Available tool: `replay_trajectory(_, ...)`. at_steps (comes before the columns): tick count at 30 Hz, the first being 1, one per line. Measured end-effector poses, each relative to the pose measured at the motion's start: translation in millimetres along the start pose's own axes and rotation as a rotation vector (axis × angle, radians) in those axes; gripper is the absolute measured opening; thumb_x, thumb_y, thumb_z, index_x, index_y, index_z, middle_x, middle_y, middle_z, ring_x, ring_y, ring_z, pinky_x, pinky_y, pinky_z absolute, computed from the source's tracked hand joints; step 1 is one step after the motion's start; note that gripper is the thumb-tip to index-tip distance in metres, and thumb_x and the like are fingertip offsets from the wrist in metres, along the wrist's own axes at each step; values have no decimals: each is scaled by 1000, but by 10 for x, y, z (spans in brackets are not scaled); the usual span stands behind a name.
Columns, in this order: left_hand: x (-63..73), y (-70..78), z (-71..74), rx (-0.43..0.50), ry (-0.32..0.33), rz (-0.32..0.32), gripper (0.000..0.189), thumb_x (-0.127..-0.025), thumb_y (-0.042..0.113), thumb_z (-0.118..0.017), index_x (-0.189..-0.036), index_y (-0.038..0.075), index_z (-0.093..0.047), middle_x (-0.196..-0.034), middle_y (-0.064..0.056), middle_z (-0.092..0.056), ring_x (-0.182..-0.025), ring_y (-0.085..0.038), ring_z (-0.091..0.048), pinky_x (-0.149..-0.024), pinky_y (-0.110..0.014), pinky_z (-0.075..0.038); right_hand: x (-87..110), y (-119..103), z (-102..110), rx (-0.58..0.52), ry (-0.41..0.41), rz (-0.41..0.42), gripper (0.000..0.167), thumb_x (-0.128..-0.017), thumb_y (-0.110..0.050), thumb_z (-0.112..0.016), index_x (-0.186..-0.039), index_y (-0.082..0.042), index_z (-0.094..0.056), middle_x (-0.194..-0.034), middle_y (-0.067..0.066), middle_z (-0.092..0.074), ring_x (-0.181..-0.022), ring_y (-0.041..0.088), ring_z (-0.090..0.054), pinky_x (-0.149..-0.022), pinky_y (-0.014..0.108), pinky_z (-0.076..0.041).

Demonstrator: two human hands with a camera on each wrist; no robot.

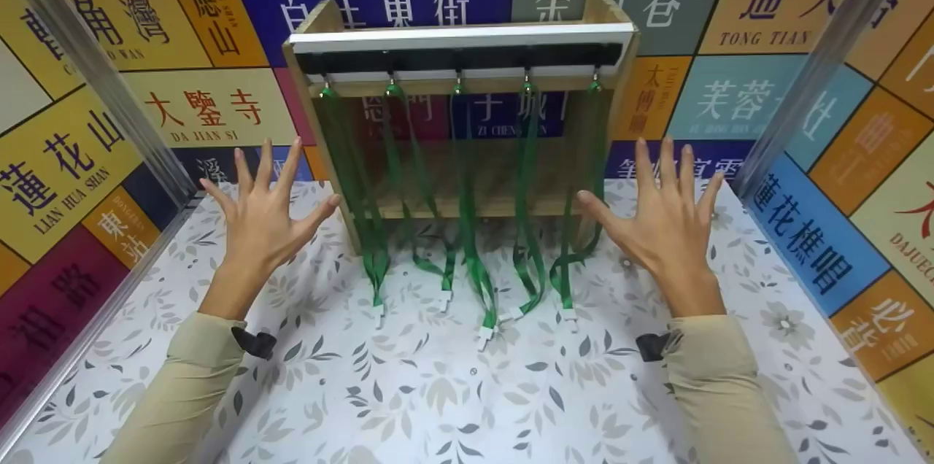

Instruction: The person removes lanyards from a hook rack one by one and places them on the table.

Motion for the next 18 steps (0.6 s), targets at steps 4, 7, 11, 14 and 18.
replay_trajectory(4, 13, 13, 2, 28, 22, -8, 102, -90, 98, -30, -172, 47, 2, -184, -3, 6, -168, -44, 14, -119, -86, 21, 23, -45, 45, -35, 41, 3, 110, -96, -84, -48, -176, -21, -5, -183, 13, 4, -170, 43, 6, -131, 69, 21)
replay_trajectory(7, 29, 18, -4, 64, 54, -23, 96, -96, 90, -37, -174, 44, -5, -184, -6, -4, -170, -45, 3, -124, -83, 15, 48, -96, 80, -82, 97, 9, 107, -97, -80, -53, -175, -20, -14, -183, 15, -7, -170, 43, -5, -135, 68, 10)
replay_trajectory(11, 40, 26, -32, 169, 125, -54, 82, -105, 71, -49, -174, 34, -23, -181, -10, -23, -168, -43, -19, -134, -74, -6, 96, -198, 119, -169, 192, 9, 95, -98, -72, -60, -172, -20, -30, -179, 16, -28, -165, 46, -25, -133, 75, -13)
replay_trajectory(14, 38, 38, -67, 310, 174, -74, 72, -108, 56, -59, -170, 25, -38, -175, -11, -40, -162, -38, -38, -134, -62, -30, 115, -301, 133, -223, 259, 15, 85, -99, -66, -65, -167, -20, -43, -173, 17, -42, -160, 47, -37, -128, 76, -27)
replay_trajectory(18, 8, 82, -124, 516, 204, -89, 59, -109, 41, -66, -160, 14, -54, -160, -12, -60, -146, -32, -60, -120, -50, -53, 112, -431, 148, -289, 338, 48, 72, -99, -53, -74, -158, -15, -55, -161, 20, -55, -151, 46, -50, -124, 70, -39)
Point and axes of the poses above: each hand's wrist, its own x-axis away from the middle knuckle, its own z-axis out of the back of the hand, y = z × x, the point moved 1 cm from there along -x, towards the middle knuckle
